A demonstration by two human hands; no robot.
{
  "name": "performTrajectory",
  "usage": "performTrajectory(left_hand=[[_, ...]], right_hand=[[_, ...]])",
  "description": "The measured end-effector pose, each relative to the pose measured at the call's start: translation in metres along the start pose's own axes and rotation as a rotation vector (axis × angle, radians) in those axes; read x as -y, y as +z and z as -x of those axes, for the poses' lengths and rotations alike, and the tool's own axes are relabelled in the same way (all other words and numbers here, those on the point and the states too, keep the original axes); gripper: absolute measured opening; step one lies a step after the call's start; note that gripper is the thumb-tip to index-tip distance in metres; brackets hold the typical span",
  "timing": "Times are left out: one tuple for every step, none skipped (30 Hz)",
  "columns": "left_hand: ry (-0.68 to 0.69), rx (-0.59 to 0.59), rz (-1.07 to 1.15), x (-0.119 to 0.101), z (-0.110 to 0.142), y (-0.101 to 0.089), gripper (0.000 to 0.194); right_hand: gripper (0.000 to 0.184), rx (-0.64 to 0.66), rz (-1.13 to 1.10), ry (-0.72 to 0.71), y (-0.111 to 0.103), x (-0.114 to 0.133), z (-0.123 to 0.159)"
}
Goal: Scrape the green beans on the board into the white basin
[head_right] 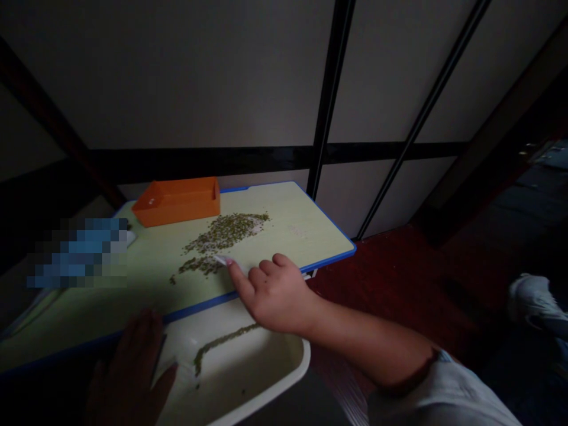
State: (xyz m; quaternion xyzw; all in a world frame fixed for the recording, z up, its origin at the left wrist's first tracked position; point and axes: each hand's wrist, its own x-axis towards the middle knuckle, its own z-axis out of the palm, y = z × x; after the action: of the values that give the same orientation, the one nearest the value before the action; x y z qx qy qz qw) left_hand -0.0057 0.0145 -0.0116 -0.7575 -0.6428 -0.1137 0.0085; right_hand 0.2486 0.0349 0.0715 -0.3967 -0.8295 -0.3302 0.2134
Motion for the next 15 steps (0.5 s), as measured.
performTrajectory(left_hand=[[-0.006, -0.004, 0.000, -0.001, 0.000, -0.001, 0.058], [-0.010, -0.009, -0.002, -0.002, 0.001, -0.002, 0.058], [-0.008, -0.013, -0.004, -0.003, 0.001, -0.002, 0.058], [-0.001, -0.015, -0.008, -0.004, 0.001, -0.003, 0.057], [0.007, -0.020, -0.013, -0.005, 0.001, -0.003, 0.057], [0.011, -0.027, -0.024, -0.005, 0.002, -0.004, 0.057], [0.010, -0.033, -0.037, -0.005, 0.002, -0.003, 0.057], [0.007, -0.038, -0.051, -0.005, 0.002, -0.003, 0.056], [0.003, -0.042, -0.067, -0.005, 0.003, -0.002, 0.055], [0.001, -0.043, -0.083, -0.005, 0.003, -0.001, 0.054], [0.002, -0.043, -0.098, -0.004, 0.003, -0.001, 0.053], [0.004, -0.043, -0.111, -0.003, 0.003, 0.000, 0.053], [0.009, -0.040, -0.123, -0.003, 0.003, 0.000, 0.053], [0.014, -0.037, -0.131, -0.002, 0.003, 0.000, 0.054], [0.017, -0.032, -0.137, -0.002, 0.003, 0.000, 0.054]], right_hand=[[0.042, -0.006, -0.007, -0.016, -0.002, 0.002, 0.000], [0.041, -0.013, -0.020, -0.039, -0.003, 0.006, -0.001], [0.041, -0.020, -0.039, -0.069, -0.005, 0.011, -0.003], [0.040, -0.028, -0.062, -0.102, -0.007, 0.017, -0.006], [0.040, -0.031, -0.088, -0.137, -0.008, 0.024, -0.008], [0.040, -0.032, -0.118, -0.175, -0.009, 0.030, -0.012], [0.040, -0.035, -0.145, -0.210, -0.009, 0.037, -0.015], [0.038, -0.037, -0.169, -0.244, -0.008, 0.043, -0.018], [0.037, -0.043, -0.188, -0.268, -0.007, 0.047, -0.021], [0.036, -0.046, -0.200, -0.283, -0.005, 0.052, -0.024], [0.036, -0.049, -0.204, -0.290, -0.002, 0.055, -0.026], [0.036, -0.049, -0.202, -0.294, 0.000, 0.057, -0.027], [0.037, -0.046, -0.195, -0.294, 0.002, 0.058, -0.028], [0.038, -0.038, -0.185, -0.294, 0.004, 0.059, -0.028], [0.039, -0.027, -0.174, -0.295, 0.005, 0.059, -0.027]])
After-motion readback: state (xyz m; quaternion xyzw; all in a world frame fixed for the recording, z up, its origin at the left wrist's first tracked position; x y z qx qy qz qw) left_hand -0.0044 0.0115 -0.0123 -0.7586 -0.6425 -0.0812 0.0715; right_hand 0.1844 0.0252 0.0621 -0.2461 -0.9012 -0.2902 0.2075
